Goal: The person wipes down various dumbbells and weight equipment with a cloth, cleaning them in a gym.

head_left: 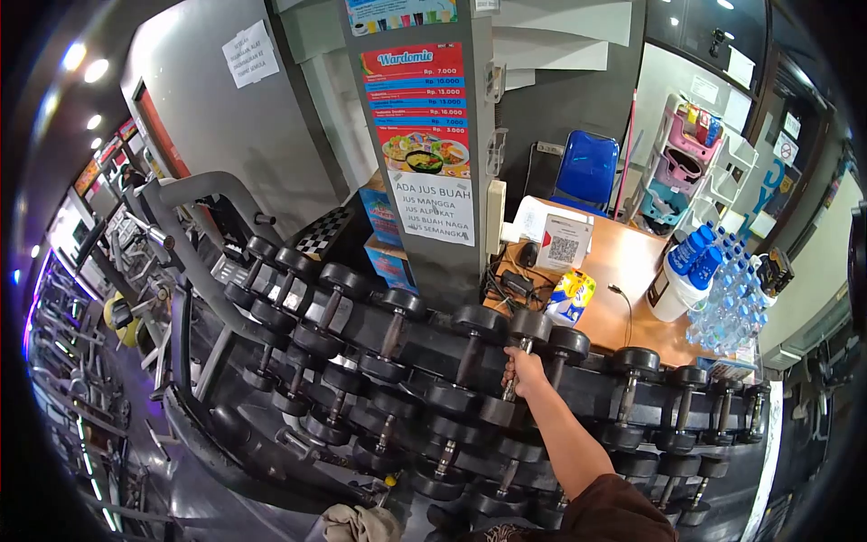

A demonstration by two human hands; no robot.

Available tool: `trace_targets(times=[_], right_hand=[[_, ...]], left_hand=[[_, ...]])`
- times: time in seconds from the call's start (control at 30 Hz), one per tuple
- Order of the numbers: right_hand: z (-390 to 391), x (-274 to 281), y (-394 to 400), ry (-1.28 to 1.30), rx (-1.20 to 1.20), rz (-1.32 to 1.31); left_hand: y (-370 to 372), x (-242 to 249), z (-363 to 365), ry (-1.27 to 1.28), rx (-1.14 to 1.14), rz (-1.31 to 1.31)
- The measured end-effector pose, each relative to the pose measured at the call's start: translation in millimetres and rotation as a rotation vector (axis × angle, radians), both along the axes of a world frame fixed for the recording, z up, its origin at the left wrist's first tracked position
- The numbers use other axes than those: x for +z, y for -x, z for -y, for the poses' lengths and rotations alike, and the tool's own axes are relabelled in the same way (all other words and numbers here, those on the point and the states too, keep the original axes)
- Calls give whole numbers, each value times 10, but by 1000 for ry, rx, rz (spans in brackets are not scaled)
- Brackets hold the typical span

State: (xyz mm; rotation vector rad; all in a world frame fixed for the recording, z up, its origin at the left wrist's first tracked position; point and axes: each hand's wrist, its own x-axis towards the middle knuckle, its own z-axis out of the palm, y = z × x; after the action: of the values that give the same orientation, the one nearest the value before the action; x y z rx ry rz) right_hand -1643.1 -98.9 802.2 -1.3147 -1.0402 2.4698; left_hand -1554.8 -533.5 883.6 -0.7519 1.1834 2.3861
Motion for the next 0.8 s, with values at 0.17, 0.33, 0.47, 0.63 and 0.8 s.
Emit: trace_targets(times=[0.17, 0.33, 0.47, 0.63, 0.8], right_hand=[[-22, -230, 59, 26, 15, 48], [-81, -214, 56, 93, 45, 44], [-56, -158, 61, 56, 48, 50], [-33, -180, 87, -73, 67, 68], [44, -183, 23, -334, 29, 192]], left_hand=[[10, -13, -69, 23, -16, 11], [2, -29, -71, 38, -29, 25], [-24, -67, -69, 27, -51, 20], [-121, -143, -13, -3, -96, -16], [-231, -192, 161, -41, -120, -56]])
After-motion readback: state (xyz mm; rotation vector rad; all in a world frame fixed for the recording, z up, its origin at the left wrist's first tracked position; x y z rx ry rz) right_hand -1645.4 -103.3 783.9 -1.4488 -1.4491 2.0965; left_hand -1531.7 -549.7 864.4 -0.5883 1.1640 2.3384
